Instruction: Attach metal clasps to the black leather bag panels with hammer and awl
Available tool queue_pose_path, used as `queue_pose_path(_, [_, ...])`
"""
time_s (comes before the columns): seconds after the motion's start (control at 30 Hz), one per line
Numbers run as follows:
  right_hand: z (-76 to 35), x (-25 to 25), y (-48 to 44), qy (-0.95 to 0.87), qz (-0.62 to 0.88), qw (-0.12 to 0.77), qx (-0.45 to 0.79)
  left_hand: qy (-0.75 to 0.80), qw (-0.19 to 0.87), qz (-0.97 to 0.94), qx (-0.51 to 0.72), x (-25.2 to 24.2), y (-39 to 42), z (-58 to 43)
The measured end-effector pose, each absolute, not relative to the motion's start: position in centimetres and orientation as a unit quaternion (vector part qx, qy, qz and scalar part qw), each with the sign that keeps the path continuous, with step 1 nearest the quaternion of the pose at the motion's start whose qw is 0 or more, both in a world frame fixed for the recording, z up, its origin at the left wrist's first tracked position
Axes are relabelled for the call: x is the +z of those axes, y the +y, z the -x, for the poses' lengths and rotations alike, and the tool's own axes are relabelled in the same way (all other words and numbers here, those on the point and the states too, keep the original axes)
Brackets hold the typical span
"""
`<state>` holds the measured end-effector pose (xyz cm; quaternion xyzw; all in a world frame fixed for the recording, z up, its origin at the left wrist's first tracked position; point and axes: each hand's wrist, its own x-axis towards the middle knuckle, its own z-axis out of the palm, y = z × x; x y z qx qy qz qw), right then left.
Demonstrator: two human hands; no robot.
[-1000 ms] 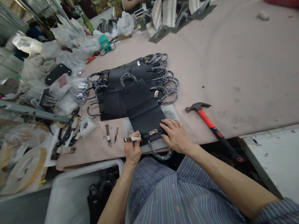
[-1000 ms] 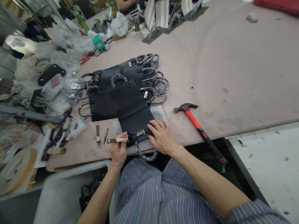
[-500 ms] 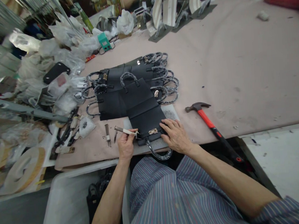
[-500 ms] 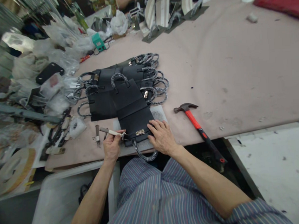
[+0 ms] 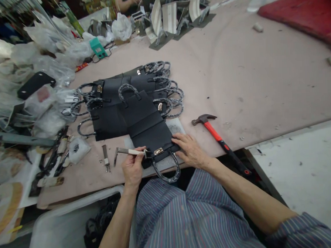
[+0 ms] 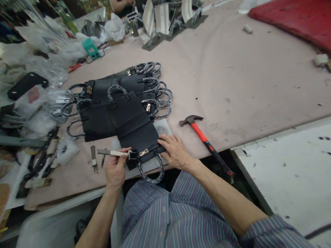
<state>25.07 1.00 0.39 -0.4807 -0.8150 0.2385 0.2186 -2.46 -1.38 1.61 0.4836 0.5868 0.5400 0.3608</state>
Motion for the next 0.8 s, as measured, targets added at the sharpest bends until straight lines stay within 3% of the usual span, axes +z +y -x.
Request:
queue_pose_path(0.37, [-24.4,-0.5,0.8,-0.784,0.49,0.307,0.227,0.559,0.391,-0.535,0.498,1.3,1.2,-4.4])
queue_pose_path(0.8, [-24.5,-0.7,1.0,-0.782,0.483,0.327,0.221,0.532,0.366,-0.583,0.493,1.2,1.4,-4.7])
